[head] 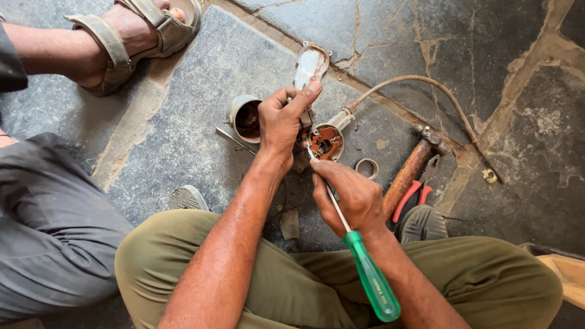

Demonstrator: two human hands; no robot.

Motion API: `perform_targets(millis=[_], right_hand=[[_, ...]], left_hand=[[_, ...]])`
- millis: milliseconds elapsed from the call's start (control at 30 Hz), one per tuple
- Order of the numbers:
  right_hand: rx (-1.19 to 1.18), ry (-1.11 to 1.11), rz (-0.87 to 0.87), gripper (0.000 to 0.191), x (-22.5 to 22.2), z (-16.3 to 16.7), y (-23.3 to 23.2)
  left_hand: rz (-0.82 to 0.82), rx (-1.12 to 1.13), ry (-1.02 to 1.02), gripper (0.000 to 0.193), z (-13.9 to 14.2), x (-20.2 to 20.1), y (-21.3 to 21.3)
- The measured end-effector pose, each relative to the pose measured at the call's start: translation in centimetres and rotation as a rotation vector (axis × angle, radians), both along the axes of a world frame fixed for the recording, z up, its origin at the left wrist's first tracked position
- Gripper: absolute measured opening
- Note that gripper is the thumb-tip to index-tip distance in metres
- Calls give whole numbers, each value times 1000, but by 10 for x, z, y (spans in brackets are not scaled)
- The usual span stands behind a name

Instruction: The person sits on a stone floor and uses a screwdriver to manipulate a small metal component, likely a carburetor or fuel valve. They repeatedly loosen and tighten a screw on the component while holding it steady with their other hand.

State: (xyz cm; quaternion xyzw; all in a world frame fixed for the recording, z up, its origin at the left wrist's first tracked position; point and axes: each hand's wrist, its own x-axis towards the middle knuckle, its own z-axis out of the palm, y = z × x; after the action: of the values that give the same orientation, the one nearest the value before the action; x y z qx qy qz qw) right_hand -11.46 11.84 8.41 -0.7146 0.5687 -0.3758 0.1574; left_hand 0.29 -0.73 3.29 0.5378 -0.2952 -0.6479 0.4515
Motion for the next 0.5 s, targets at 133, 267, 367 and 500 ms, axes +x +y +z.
perform_targets(millis=[133, 267, 367, 500], right_hand=[[-38, 36, 13, 23, 1, 0, 0], [-9, 1, -6, 23, 2, 0, 3], [36, -50, -20, 23, 3, -1, 4], [96, -82, -31, 21, 2, 1, 5]], left_hand=[[14, -27, 15, 29, 4, 0, -1], [31, -43, 31, 28, -3, -1, 0], [33, -99, 72, 27, -12, -1, 1], [43, -102, 34, 25, -18, 0, 1]])
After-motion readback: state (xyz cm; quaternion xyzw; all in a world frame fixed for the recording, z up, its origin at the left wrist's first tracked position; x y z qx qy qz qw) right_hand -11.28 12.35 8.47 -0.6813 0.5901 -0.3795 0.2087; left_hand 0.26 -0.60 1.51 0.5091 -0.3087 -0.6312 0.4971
